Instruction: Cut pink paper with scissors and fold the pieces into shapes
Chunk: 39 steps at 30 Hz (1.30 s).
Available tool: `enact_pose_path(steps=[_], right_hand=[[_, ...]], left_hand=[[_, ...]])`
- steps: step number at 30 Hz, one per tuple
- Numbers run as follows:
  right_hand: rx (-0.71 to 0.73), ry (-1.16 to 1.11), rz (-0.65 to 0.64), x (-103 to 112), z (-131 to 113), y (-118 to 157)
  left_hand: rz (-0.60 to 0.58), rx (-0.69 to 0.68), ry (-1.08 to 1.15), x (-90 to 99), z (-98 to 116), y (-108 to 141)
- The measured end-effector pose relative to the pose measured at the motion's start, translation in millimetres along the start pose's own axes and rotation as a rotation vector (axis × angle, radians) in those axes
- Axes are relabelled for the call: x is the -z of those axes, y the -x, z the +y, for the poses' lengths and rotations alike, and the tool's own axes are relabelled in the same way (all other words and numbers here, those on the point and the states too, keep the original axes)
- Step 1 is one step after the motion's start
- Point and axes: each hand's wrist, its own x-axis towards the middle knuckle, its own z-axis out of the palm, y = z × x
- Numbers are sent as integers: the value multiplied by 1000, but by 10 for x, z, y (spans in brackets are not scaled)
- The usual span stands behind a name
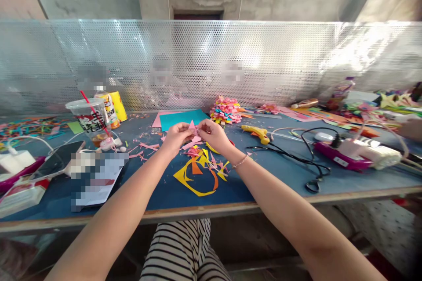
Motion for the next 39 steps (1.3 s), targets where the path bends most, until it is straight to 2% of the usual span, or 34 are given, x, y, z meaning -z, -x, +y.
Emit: enact_pose_path(steps=[6, 19, 31, 39], right_hand=[[-11, -22, 2, -4, 9, -2], [86, 98, -11, 6, -25, -3], [310, 310, 41, 50, -104, 20], [456, 368, 15, 85, -156, 39]], left_hand=[[-9, -16, -69, -15, -18, 3], [-20, 41, 118, 12, -27, -23], [-56, 50, 227, 26, -26, -28], [-43, 45, 324, 16, -18, -31]])
